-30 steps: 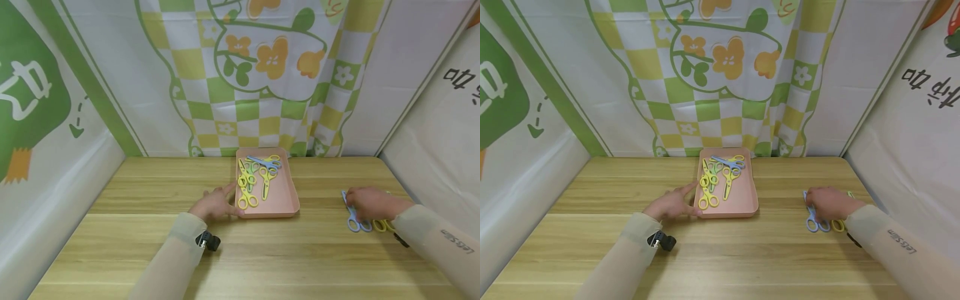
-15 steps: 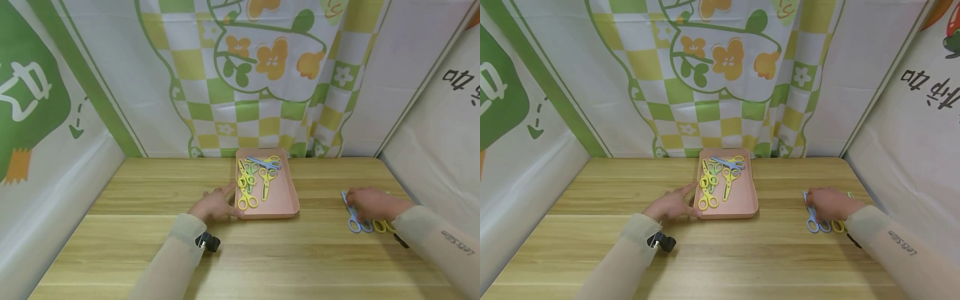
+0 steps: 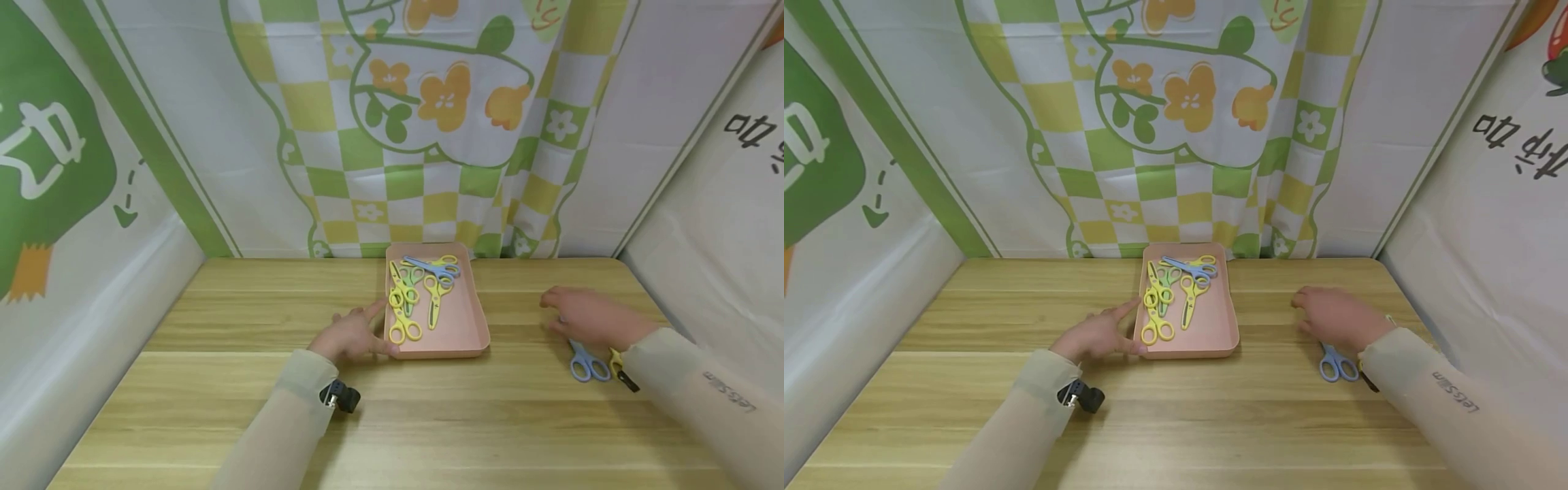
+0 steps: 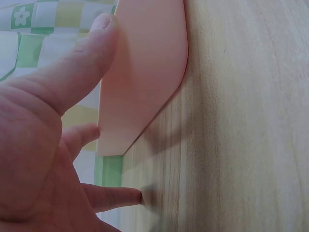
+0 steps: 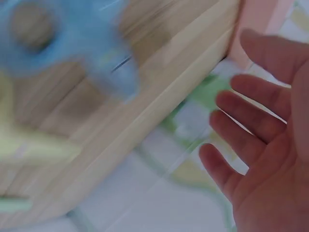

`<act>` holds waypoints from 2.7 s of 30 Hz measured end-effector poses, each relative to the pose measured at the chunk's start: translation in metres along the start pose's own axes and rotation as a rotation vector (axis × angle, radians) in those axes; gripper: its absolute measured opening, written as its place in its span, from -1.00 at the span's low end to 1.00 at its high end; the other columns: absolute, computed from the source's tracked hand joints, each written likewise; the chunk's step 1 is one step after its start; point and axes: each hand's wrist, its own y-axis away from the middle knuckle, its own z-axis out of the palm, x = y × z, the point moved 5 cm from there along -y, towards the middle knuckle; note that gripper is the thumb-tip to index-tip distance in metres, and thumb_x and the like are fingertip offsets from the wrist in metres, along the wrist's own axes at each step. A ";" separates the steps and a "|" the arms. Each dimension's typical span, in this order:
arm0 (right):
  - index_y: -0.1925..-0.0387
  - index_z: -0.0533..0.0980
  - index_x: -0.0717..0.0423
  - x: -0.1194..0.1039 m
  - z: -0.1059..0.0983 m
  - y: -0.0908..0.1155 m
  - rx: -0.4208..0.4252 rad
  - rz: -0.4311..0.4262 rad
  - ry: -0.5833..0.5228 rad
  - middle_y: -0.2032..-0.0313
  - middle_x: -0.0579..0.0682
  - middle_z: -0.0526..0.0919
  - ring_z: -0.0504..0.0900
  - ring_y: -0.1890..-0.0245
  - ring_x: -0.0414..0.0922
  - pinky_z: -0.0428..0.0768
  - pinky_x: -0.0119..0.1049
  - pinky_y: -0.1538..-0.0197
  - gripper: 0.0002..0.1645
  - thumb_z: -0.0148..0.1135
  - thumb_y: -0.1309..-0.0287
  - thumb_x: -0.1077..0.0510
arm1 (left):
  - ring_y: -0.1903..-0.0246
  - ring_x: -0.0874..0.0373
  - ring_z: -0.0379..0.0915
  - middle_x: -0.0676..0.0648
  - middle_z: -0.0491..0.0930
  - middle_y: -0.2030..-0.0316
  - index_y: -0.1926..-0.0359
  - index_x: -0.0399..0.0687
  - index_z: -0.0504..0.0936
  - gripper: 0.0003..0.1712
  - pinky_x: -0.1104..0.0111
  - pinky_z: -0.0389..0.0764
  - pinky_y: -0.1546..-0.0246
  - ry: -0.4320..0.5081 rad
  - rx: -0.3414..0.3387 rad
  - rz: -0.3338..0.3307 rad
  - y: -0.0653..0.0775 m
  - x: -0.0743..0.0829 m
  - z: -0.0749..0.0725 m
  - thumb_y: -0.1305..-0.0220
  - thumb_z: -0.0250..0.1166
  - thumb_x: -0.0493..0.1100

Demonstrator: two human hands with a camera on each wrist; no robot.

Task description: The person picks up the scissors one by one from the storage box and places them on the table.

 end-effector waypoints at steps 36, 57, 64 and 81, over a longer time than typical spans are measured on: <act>-0.26 0.49 0.14 -0.117 0.027 -0.106 -0.146 -0.214 0.051 -0.29 0.10 0.49 0.36 -0.34 0.10 0.31 0.36 -0.22 -0.57 -0.03 -0.47 0.15 | -0.44 -0.32 -0.11 -0.31 0.17 -0.44 -0.60 0.15 -0.02 0.27 -0.31 -0.37 -0.33 -0.013 -0.001 0.014 0.001 0.002 -0.002 0.00 0.53 0.22; 0.00 0.68 -0.10 -0.114 0.018 -0.109 -0.226 -0.165 0.040 0.15 -0.12 0.61 0.61 0.07 -0.08 0.26 0.39 -0.16 -0.70 0.20 -0.28 0.15 | -0.45 -0.25 -0.08 -0.31 0.17 -0.44 -0.60 0.22 -0.05 0.29 -0.23 -0.40 -0.37 -0.031 -0.015 -0.017 -0.004 -0.002 0.001 0.02 0.52 0.28; 0.07 0.69 0.00 -0.092 0.012 -0.118 -0.137 -0.064 -0.068 -0.25 0.14 0.48 0.37 -0.30 0.09 0.28 0.38 -0.16 -0.68 0.43 -0.08 0.20 | -0.45 -0.24 -0.07 -0.30 0.18 -0.44 -0.60 0.21 -0.07 0.29 -0.23 -0.38 -0.37 -0.052 -0.017 -0.019 -0.006 -0.002 0.002 0.00 0.51 0.27; 0.27 0.72 -0.19 -0.080 0.023 -0.134 -0.137 -0.003 -0.012 -0.41 0.23 0.27 0.03 -0.46 0.26 0.15 0.44 -0.26 -0.94 0.38 -0.23 0.00 | -0.44 -0.29 -0.05 -0.31 0.24 -0.41 -0.60 0.17 -0.02 0.29 -0.29 -0.39 -0.34 -0.007 -0.001 0.016 -0.002 -0.001 0.001 0.03 0.54 0.23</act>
